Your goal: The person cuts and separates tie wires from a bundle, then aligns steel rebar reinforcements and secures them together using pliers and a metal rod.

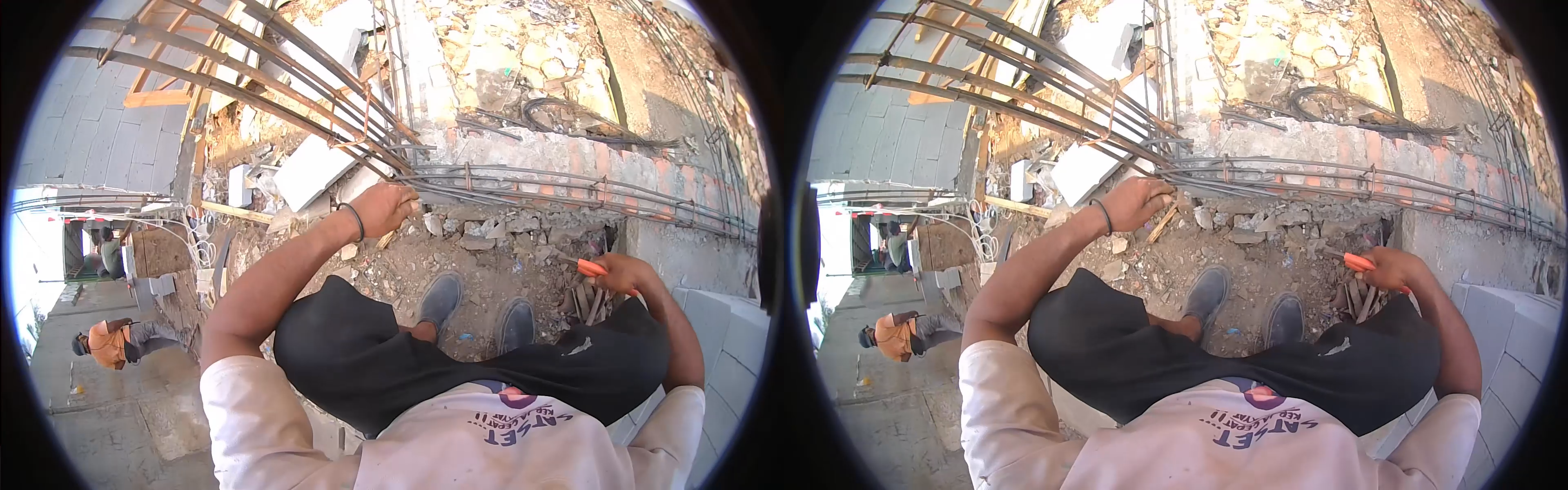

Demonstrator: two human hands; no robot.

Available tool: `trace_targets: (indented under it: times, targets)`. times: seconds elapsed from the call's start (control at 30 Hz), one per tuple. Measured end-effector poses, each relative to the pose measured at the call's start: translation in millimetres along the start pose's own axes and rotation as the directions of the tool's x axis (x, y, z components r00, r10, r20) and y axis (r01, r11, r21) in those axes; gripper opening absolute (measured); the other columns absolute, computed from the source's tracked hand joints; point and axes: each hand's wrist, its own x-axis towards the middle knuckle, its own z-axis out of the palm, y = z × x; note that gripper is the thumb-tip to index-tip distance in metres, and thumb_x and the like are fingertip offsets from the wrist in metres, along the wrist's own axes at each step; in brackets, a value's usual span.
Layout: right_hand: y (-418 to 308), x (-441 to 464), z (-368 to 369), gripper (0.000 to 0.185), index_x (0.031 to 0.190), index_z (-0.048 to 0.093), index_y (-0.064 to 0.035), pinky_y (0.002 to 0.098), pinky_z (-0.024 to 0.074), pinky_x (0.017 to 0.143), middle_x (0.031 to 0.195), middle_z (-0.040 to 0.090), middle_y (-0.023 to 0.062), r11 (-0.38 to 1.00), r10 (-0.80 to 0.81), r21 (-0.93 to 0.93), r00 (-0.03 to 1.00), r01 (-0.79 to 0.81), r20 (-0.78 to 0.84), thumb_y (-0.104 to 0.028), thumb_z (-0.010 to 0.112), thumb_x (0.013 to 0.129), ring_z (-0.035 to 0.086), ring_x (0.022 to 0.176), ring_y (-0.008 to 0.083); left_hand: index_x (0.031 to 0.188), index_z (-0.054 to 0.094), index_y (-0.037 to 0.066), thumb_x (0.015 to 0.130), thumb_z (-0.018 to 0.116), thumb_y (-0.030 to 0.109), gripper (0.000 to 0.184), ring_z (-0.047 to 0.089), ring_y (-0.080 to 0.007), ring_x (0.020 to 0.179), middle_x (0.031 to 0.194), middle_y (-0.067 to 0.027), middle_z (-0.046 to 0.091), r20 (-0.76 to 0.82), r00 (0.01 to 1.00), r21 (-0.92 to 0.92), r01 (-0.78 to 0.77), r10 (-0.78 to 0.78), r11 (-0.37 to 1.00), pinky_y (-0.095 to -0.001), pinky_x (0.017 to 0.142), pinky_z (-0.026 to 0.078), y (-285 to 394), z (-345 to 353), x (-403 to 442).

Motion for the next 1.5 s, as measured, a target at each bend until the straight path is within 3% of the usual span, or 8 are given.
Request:
trace_targets:
  times: [0.1, 0.23, 0.5, 0.73, 1.03, 1.13, 1.33, 1.5]
  targets:
    - [-21.2, -5.0, -15.6, 0.026, 0.099, 0.062, -0.0027, 0.0396, 0.0476, 0.066, 0.074, 0.063, 0.0112, 0.991, -0.012, -0.133, 1.000, 0.015, 0.023, -0.025, 0.064, 0.085, 0.062, 0.071, 0.0236, 0.106, 0.063, -0.004, 0.095, 0.055, 0.017, 0.025, 0.062, -0.0433, 0.095, 0.101, -0.0247, 0.064, -0.221, 0.951, -0.037, -0.231, 0.217, 0.972, -0.0471, 0.084, 0.050, 14.3, 8.0, 34.0]
    - [-93.1, -28.6, -38.8, 0.026, 0.103, 0.061, -0.0033, 0.0421, 0.0479, 0.071, 0.077, 0.065, 0.0138, 0.994, 0.035, -0.102, 0.999, -0.035, -0.007, -0.022, 0.061, 0.086, 0.064, 0.075, 0.0276, 0.098, 0.062, -0.006, 0.097, 0.051, 0.022, 0.030, 0.062, -0.0451, 0.094, 0.095, -0.0258, 0.065, -0.360, 0.913, -0.008, -0.209, 0.192, 0.978, -0.0491, 0.084, 0.049, 18.8, 20.2, 88.7]
    - [-123.3, -23.1, -15.6, 0.030, 0.109, 0.059, -0.0021, 0.0385, 0.0445, 0.069, 0.076, 0.061, 0.0101, 0.993, -0.045, 0.101, 0.974, 0.069, -0.221, -0.028, 0.061, 0.094, 0.056, 0.072, 0.0209, 0.094, 0.065, -0.006, 0.101, 0.041, 0.042, 0.054, 0.066, -0.0412, 0.089, 0.085, -0.0263, 0.067, 0.082, 0.985, -0.228, 0.166, -0.150, 0.959, -0.0466, 0.084, 0.048, -3.2, 24.6, 151.2]
    - [-139.7, -21.9, -0.2, 0.035, 0.120, 0.052, -0.0021, 0.0354, 0.0442, 0.072, 0.088, 0.056, 0.0071, 0.905, -0.041, 0.396, 0.958, 0.156, -0.285, -0.027, 0.058, 0.097, 0.050, 0.076, 0.0167, 0.094, 0.066, -0.007, 0.097, 0.047, 0.049, 0.060, 0.066, -0.0393, 0.089, 0.087, -0.0247, 0.069, 0.000, 0.990, -0.238, 0.135, -0.139, 0.962, -0.0454, 0.083, 0.048, -7.5, 29.4, 142.4]
    - [-165.7, 14.5, 7.4, 0.056, 0.145, 0.038, -0.0063, 0.0407, 0.0463, 0.083, 0.105, 0.062, 0.0200, 0.924, -0.176, 0.197, 0.823, 0.327, -0.539, -0.035, 0.053, 0.100, 0.061, 0.094, 0.0290, 0.095, 0.069, -0.008, 0.095, 0.048, 0.050, 0.062, 0.066, -0.0416, 0.090, 0.089, -0.0273, 0.069, -0.048, 0.985, -0.248, 0.150, -0.166, 0.957, -0.0460, 0.084, 0.049, -10.4, 31.1, 148.9]
    - [-160.3, 22.2, 6.3, 0.058, 0.147, 0.036, -0.0058, 0.0417, 0.0470, 0.083, 0.103, 0.063, 0.0216, 0.974, -0.153, 0.056, 0.827, 0.218, -0.541, -0.035, 0.052, 0.100, 0.062, 0.094, 0.0317, 0.095, 0.069, -0.009, 0.096, 0.046, 0.047, 0.060, 0.065, -0.0446, 0.093, 0.091, -0.0303, 0.068, -0.113, 0.984, -0.199, 0.116, -0.141, 0.973, -0.0474, 0.087, 0.049, -10.9, 36.4, 150.2]
    - [-182.2, 1.6, 4.3, 0.055, 0.145, 0.038, -0.0008, 0.0410, 0.0451, 0.092, 0.119, 0.060, 0.0222, 0.966, -0.078, 0.187, 0.891, 0.179, -0.448, -0.026, 0.053, 0.100, 0.060, 0.106, 0.0304, 0.098, 0.069, -0.007, 0.098, 0.042, 0.043, 0.056, 0.064, -0.0454, 0.099, 0.101, -0.0318, 0.067, -0.279, 0.923, -0.165, 0.224, -0.264, 0.960, -0.0521, 0.091, 0.047, 15.9, 47.7, 133.9]
    - [-155.3, 15.9, 11.8, 0.055, 0.142, 0.040, 0.0006, 0.0452, 0.0457, 0.083, 0.102, 0.062, 0.0233, 0.961, -0.215, 0.029, 0.807, 0.276, -0.549, -0.026, 0.057, 0.097, 0.061, 0.093, 0.0365, 0.101, 0.068, -0.005, 0.098, 0.042, 0.044, 0.055, 0.062, -0.0450, 0.101, 0.105, -0.0296, 0.065, -0.363, 0.902, -0.166, 0.183, -0.233, 0.969, -0.0536, 0.092, 0.046, 14.5, 47.2, 128.7]
